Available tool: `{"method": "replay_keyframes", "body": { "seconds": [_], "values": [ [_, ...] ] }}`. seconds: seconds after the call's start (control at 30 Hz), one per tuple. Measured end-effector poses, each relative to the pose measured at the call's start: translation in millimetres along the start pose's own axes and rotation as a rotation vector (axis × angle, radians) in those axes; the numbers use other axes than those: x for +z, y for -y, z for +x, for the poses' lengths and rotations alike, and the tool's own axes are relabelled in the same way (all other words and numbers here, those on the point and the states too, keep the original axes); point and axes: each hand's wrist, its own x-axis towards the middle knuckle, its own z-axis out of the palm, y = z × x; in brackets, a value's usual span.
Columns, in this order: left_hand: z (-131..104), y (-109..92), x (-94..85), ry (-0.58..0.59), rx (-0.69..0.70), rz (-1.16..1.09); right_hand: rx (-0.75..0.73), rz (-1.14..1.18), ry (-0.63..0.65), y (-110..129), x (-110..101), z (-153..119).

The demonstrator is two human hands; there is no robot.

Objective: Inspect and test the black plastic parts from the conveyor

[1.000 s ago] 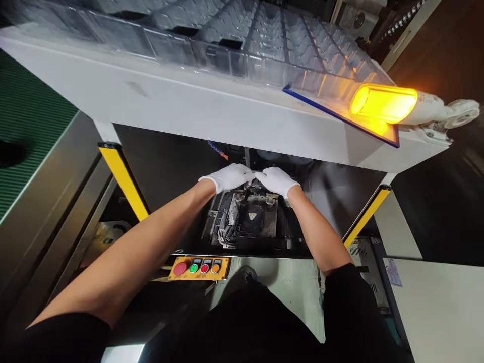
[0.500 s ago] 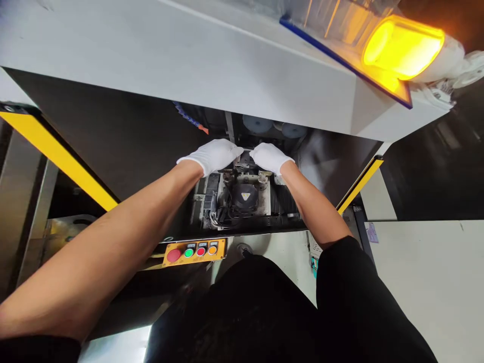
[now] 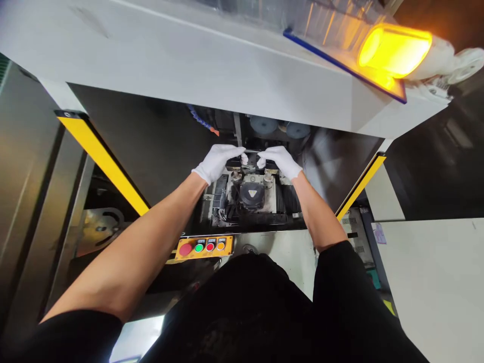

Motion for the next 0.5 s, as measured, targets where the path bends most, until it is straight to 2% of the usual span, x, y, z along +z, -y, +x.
{"method": "replay_keyframes", "body": {
  "seconds": [0.07,0.2,0.5],
  "values": [
    [-9,5,1.8,-0.023,0.003,-0.136,-0.035,0.053,-0.066,-3,4,-13],
    [-12,9,7.5,-0.085,0.031,-0.163,-0.058,-0.053,-0.200,-10,11,-21],
    [-13,8,9.4,-0.084,0.040,-0.189,-0.060,-0.054,-0.218,-15,14,-17]
  ]
}}
